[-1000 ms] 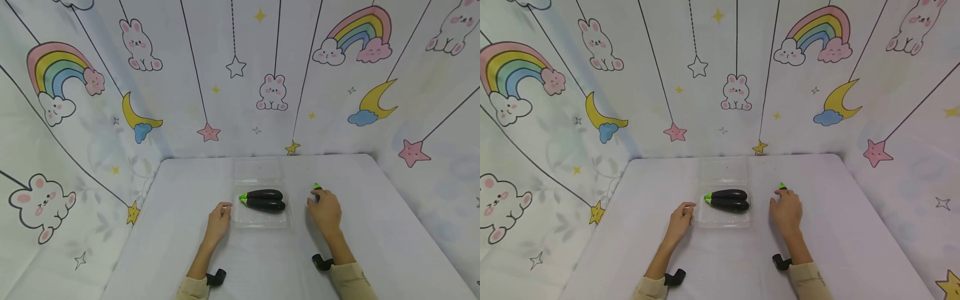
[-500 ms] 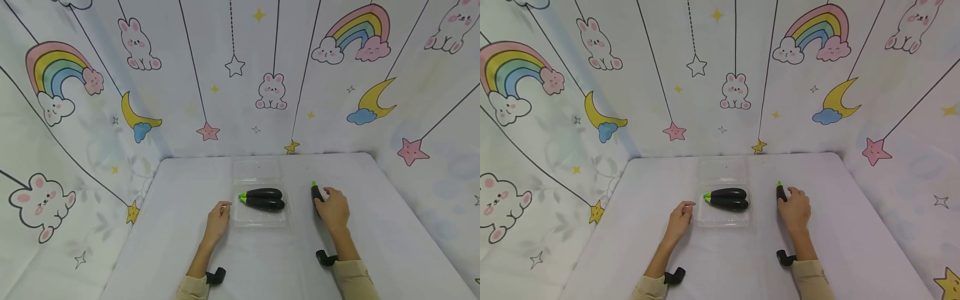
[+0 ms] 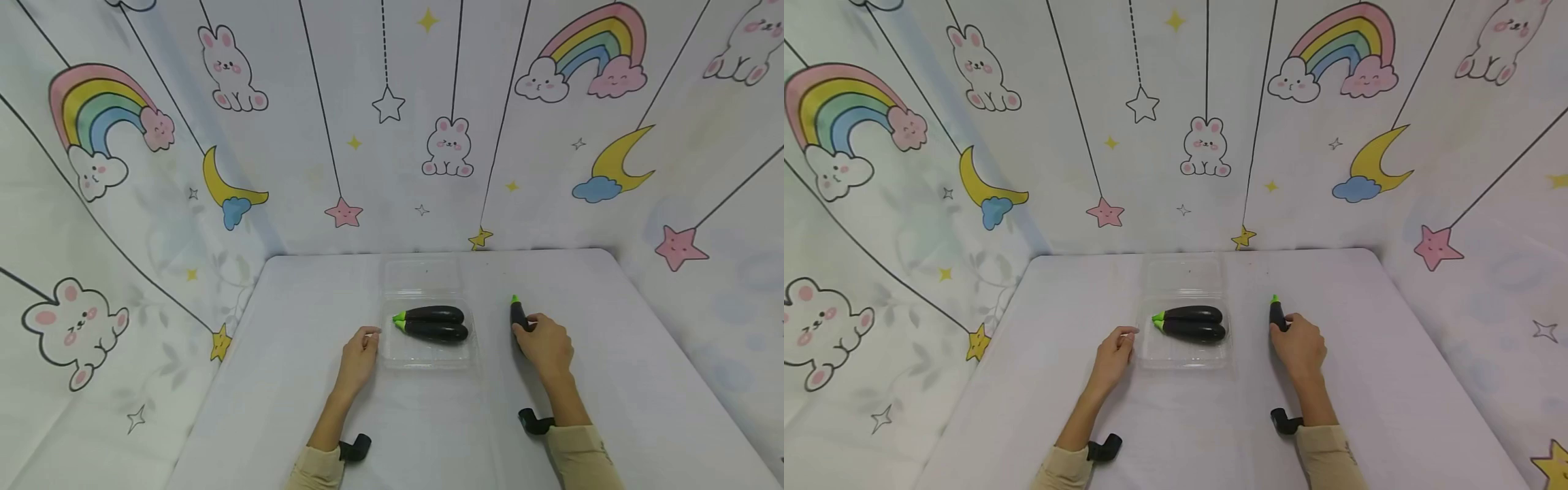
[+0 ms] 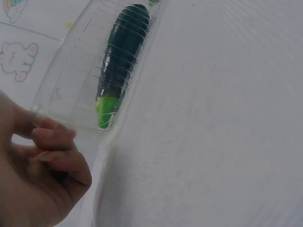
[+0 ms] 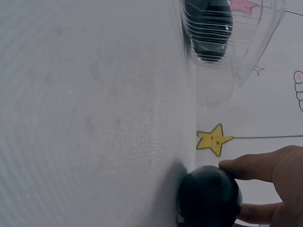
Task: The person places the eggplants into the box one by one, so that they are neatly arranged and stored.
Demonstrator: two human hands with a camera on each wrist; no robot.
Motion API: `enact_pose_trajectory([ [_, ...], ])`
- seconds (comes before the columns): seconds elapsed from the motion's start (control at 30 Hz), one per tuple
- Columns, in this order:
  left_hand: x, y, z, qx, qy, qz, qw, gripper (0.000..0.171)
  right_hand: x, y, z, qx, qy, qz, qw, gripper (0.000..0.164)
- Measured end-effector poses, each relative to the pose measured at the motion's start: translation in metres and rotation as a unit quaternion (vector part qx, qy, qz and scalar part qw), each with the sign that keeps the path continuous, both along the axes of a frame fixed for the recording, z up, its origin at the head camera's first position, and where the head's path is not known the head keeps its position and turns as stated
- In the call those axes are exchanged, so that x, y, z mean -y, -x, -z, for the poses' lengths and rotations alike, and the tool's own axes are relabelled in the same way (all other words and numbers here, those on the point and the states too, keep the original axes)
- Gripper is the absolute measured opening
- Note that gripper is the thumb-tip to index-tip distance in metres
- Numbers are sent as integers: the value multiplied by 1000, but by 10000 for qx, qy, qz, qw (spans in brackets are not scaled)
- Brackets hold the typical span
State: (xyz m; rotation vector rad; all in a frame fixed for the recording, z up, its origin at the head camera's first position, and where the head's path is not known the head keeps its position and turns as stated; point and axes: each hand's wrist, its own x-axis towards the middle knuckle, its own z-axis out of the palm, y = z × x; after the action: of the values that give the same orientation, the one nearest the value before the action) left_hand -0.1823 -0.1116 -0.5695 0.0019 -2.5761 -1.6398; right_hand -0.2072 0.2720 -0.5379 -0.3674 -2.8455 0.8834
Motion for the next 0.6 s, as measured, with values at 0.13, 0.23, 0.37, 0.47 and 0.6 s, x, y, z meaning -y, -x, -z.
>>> enact_pose_trajectory([
  [0.13, 0, 1, 0, 35, 40, 26, 10000, 30, -1, 0, -1, -20, -33, -4, 10000, 52],
  [0.23, 1, 1, 0, 51, 58, 29, 10000, 30, -1, 1, -1, 19, -48, -23, 10000, 52],
  [0.37, 0, 2, 0, 66, 40, 21, 10000, 30, -1, 2, -1, 13, -55, -22, 10000, 51],
  [0.47, 0, 2, 0, 81, 33, 20, 10000, 30, -2, 2, -2, -13, -50, -13, 10000, 50],
  [0.6, 0, 2, 1, 70, 32, 6, 10000, 30, -1, 1, -3, -87, -14, 26, 10000, 49],
])
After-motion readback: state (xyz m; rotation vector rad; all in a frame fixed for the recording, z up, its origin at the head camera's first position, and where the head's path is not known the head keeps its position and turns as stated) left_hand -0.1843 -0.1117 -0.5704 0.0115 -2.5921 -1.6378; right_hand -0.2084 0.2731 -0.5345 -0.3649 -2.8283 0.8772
